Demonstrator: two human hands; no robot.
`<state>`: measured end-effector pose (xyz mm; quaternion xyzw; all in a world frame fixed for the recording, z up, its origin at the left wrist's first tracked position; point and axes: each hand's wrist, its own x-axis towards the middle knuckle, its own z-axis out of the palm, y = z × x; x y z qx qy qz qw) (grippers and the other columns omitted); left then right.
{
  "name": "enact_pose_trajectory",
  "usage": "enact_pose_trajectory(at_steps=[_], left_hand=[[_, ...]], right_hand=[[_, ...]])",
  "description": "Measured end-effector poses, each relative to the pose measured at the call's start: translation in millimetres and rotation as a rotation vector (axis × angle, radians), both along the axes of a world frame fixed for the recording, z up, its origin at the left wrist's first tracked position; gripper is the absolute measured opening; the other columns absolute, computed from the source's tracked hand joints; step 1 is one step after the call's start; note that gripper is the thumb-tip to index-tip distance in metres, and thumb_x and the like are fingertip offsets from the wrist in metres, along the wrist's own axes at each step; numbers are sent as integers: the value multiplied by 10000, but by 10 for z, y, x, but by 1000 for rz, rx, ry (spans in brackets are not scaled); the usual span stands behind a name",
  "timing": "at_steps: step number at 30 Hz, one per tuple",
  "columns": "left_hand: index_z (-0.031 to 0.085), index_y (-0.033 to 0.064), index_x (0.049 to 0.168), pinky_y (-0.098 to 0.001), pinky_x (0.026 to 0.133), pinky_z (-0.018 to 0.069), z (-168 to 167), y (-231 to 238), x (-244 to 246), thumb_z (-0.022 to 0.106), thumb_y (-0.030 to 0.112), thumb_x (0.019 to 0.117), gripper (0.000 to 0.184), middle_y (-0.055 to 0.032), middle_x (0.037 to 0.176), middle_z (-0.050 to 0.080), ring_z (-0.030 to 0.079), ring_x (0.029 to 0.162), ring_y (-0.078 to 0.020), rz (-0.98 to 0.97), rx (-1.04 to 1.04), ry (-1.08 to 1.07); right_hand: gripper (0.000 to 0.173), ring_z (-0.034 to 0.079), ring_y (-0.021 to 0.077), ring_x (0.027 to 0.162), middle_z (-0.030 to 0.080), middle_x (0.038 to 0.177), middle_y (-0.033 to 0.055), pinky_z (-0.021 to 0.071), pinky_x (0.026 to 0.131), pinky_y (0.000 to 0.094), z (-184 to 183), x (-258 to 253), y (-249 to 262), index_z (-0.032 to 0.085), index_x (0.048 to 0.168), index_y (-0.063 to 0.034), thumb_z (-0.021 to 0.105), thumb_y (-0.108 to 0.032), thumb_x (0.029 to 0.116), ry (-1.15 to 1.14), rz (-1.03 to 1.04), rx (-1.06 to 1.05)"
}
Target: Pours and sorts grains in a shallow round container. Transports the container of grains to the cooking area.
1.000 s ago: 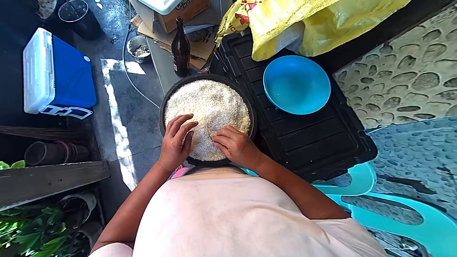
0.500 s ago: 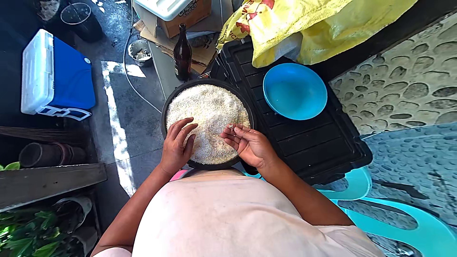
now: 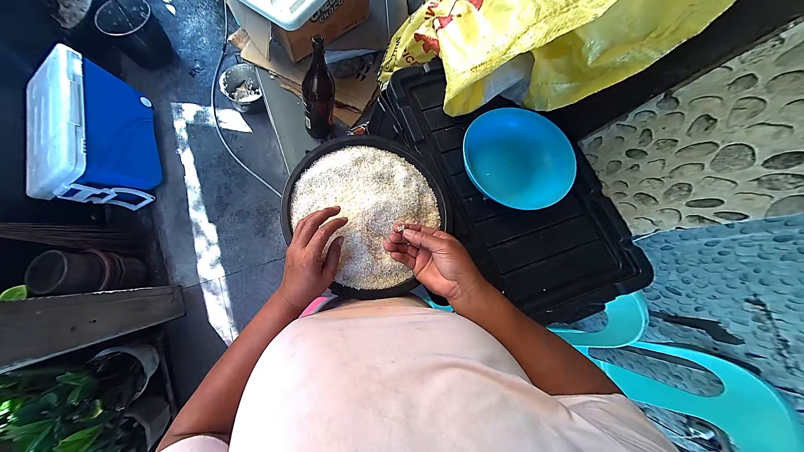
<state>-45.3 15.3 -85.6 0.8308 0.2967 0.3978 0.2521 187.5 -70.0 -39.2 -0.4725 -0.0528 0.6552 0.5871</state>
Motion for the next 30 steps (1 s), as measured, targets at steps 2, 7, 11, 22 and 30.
enact_pose_trajectory(at_steps=[2, 7, 11, 22, 30], left_hand=[[686, 3, 1235, -436, 1143, 439, 8, -4, -1, 578, 111, 1005, 276, -169, 1382, 613, 554, 1326, -296, 0, -2, 3], [684, -6, 1236, -442, 1149, 436, 9, -9, 0, 588, 108, 1002, 278, -175, 1384, 612, 556, 1326, -302, 2, -6, -6], [685, -6, 1231, -439, 1145, 439, 15, -6, -3, 587, 110, 1001, 276, -179, 1384, 610, 555, 1325, -305, 2, -6, -12], [683, -9, 1233, -444, 1150, 438, 10, 3, 0, 592, 113, 998, 280, -177, 1383, 612, 556, 1328, -302, 6, -9, -18], [686, -5, 1231, -441, 1143, 442, 10, 1, 0, 591, 115, 1001, 277, -176, 1381, 613, 560, 1322, -300, 10, -1, -13]], right_hand=[[245, 759, 245, 840, 745, 960, 175, 644, 772, 353, 7, -3, 1, 658, 1080, 27, 421, -33, 1075, -17, 5, -10], [260, 756, 231, 831, 744, 953, 161, 645, 759, 346, 10, -7, 9, 672, 1055, 14, 437, -93, 1088, -36, 31, -25], [316, 758, 256, 880, 742, 1001, 186, 641, 797, 363, 3, -8, 21, 665, 1094, 27, 380, -109, 1099, -26, 56, -31], [359, 755, 312, 952, 738, 1066, 231, 630, 853, 407, 6, -28, -1, 649, 1117, 40, 304, -48, 1071, -61, 105, 29], [345, 764, 295, 897, 748, 1012, 231, 636, 819, 389, -5, -29, -4, 655, 1150, 52, 333, -37, 1066, -75, 142, 64]])
